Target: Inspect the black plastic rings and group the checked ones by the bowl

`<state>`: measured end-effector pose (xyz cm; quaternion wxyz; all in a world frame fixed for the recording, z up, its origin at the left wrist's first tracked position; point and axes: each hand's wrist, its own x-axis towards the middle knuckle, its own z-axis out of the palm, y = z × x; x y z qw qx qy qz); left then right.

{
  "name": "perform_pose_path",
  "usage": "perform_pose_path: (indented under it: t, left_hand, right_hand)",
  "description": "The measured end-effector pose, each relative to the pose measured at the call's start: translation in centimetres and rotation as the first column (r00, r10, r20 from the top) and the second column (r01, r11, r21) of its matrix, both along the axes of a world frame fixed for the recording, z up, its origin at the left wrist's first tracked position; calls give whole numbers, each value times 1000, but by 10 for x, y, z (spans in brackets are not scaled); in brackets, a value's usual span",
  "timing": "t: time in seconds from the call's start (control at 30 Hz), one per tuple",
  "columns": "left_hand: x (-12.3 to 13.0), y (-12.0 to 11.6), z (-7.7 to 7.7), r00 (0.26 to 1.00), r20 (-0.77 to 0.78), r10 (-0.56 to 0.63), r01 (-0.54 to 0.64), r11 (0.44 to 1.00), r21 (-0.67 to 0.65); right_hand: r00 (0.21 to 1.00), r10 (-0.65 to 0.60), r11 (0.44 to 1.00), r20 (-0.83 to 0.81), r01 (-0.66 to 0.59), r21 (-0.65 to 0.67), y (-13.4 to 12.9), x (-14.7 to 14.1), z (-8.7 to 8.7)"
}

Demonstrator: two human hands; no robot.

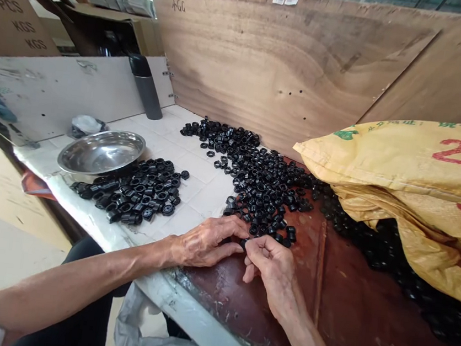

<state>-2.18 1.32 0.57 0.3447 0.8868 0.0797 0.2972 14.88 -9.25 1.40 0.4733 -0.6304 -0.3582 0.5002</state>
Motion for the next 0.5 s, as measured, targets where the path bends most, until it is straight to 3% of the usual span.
perform_pose_path:
  t: [0.13,0.23,0.33,0.43,0.5]
  left_hand:
    - [-26,-7,14,968,-252,-3,3,1000,0]
    - [-48,-8,21,917,-392,78,-47,995,88]
    - [-55,-4,19,879,-412,241,-208,970,124]
    - [-46,7,9,855,-302,422,-402,907,129]
    - [-35,16,2,850,-254,461,-438,887,145]
  right_hand:
    - [909,192,981,369,-182,-61,-2,8,-3]
    - [792,164,983,588,-180,-32,-1,15,-7]
    - [710,101,963,697,-245,109,0,15,-14]
    - [585,118,831,802,-500,243,0,6,-20]
    - [458,142,738,878,-640,214,0,-1,-25]
